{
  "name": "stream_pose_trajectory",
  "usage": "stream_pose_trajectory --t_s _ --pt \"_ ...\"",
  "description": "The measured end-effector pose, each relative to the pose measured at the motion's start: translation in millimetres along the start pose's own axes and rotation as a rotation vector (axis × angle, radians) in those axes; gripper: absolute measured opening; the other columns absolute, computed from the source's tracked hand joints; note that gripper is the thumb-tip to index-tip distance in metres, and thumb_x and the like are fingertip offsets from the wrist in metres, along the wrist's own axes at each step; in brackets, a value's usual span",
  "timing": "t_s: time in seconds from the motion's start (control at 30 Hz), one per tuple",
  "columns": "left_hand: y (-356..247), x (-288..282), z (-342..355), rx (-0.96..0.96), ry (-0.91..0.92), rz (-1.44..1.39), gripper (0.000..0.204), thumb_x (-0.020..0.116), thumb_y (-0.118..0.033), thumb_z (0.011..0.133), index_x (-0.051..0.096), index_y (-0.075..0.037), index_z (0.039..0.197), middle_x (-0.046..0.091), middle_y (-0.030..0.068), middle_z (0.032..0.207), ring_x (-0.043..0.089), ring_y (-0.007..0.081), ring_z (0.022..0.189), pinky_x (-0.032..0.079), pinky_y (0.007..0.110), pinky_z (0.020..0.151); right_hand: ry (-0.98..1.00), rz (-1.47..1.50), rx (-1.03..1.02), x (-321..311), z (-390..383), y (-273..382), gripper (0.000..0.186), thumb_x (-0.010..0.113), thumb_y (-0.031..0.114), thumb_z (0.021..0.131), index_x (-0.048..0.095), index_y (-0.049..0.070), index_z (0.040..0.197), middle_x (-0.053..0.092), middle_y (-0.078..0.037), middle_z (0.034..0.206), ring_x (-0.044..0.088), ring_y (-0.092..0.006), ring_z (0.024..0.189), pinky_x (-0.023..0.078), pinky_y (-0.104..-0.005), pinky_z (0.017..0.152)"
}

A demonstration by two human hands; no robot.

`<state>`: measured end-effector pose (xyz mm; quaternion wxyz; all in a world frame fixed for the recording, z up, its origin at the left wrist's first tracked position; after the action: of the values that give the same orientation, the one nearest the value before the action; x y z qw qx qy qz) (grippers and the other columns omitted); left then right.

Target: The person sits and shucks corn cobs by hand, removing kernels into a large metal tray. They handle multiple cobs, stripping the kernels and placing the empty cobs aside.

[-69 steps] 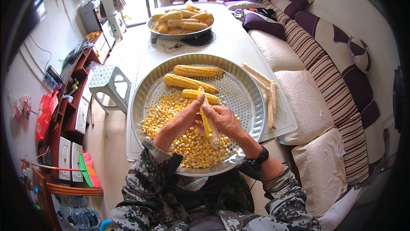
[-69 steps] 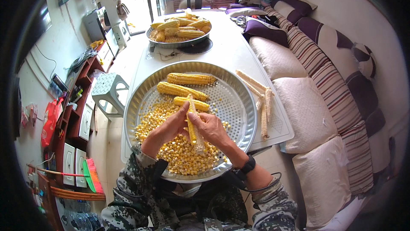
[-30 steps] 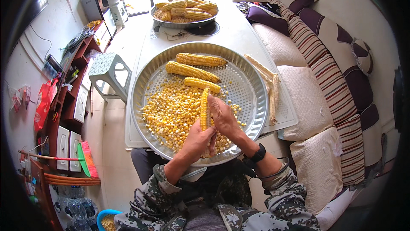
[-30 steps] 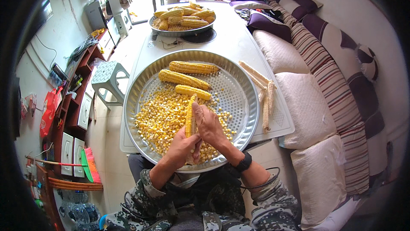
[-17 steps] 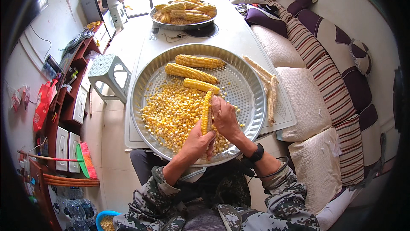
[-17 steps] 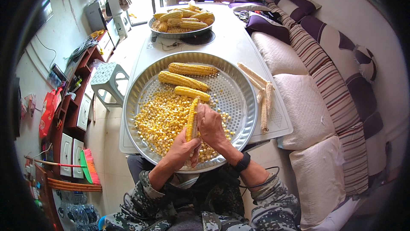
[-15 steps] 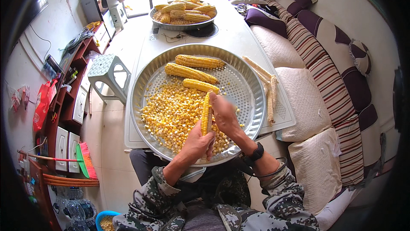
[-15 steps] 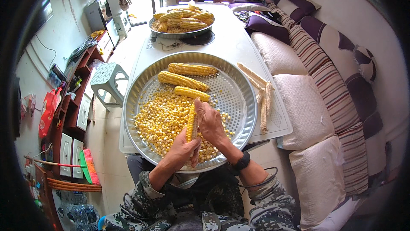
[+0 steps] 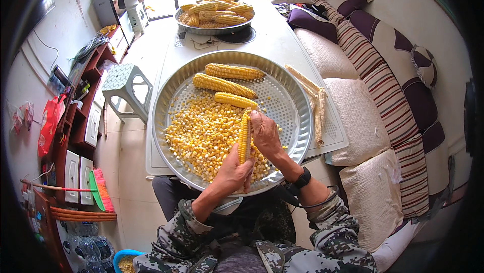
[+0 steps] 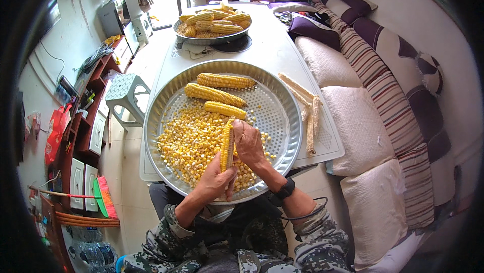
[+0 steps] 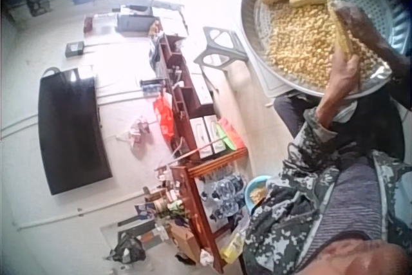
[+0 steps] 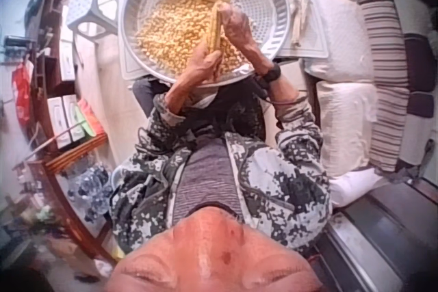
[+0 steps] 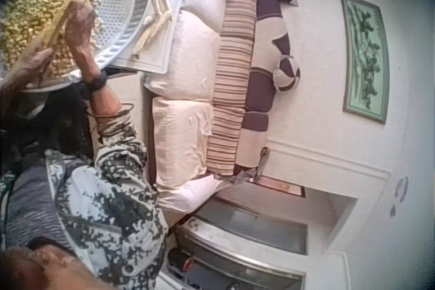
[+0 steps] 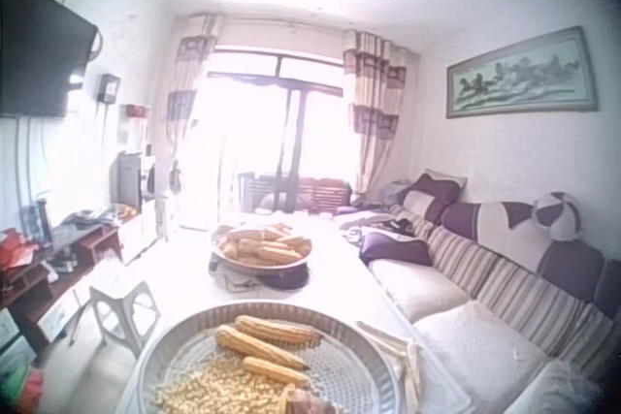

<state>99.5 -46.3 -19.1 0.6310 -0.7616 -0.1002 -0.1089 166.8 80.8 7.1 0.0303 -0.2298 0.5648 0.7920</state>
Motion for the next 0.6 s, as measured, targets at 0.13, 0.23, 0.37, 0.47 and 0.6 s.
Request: stream_pose_trajectory --t_s 0.13,0.23,0.37,0.47,0.6 --pt "-1 -8 4 0.058 -0.105 0.21 0.027 0.052 -0.009 0.099 0.043 -0.001 0.123 0.054 0.0084 0.069 0.055 0.0221 0.047 0.046 0.036 0.043 -0.01 0.158 0.079 0 -1 -7 0.053 0.043 0.043 0.106 0.061 -0.004 0.088 0.057 -0.022 0.069 0.057 -0.0257 0.063 0.045 -0.0441 0.062" --pt "-7 -16 0 0.211 -0.31 0.624 0.029 0.055 -0.012 0.096 0.044 0.0 0.121 0.061 0.0216 0.076 0.062 0.0382 0.061 0.049 0.046 0.054 0.114 -0.047 0.158 6 4 -1 0.053 0.042 0.043 0.107 0.061 -0.004 0.09 0.058 -0.023 0.072 0.057 -0.0306 0.064 0.045 -0.0442 0.063" --pt "-18 -13 -3 0.169 -0.372 0.791 0.033 0.058 -0.015 0.093 0.044 0.001 0.119 0.063 0.0347 0.088 0.061 0.0532 0.082 0.047 0.056 0.067 0.088 0.051 0.032 4 3 6 0.054 0.042 0.043 0.106 0.06 -0.004 0.087 0.057 -0.024 0.071 0.056 -0.0376 0.065 0.044 -0.0456 0.063" --pt "-10 -12 -1 0.19 -0.327 0.726 0.032 0.058 -0.015 0.094 0.043 0.0 0.118 0.063 0.0296 0.082 0.063 0.0478 0.073 0.048 0.053 0.064 0.043 -0.021 -0.046 -2 0 10 0.052 0.041 0.041 0.107 0.057 -0.004 0.085 0.055 -0.025 0.071 0.053 -0.0386 0.064 0.043 -0.0455 0.062" --pt "3 -17 5 0.161 -0.243 0.546 0.031 0.058 -0.014 0.095 0.042 -0.001 0.118 0.062 0.0266 0.08 0.063 0.0434 0.069 0.049 0.05 0.061 -0.002 -0.118 -0.076 -1 -3 16 0.049 0.04 0.037 0.108 0.056 -0.004 0.085 0.054 -0.027 0.073 0.05 -0.0386 0.064 0.041 -0.0452 0.061"
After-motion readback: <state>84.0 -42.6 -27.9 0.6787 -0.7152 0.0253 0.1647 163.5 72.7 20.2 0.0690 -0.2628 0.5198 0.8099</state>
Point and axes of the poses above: each hand's wrist, its own z-axis towards the middle knuckle, its own x-axis out of the palm, y = z × x, the point moved 8 cm from there along z, towards the middle knuckle
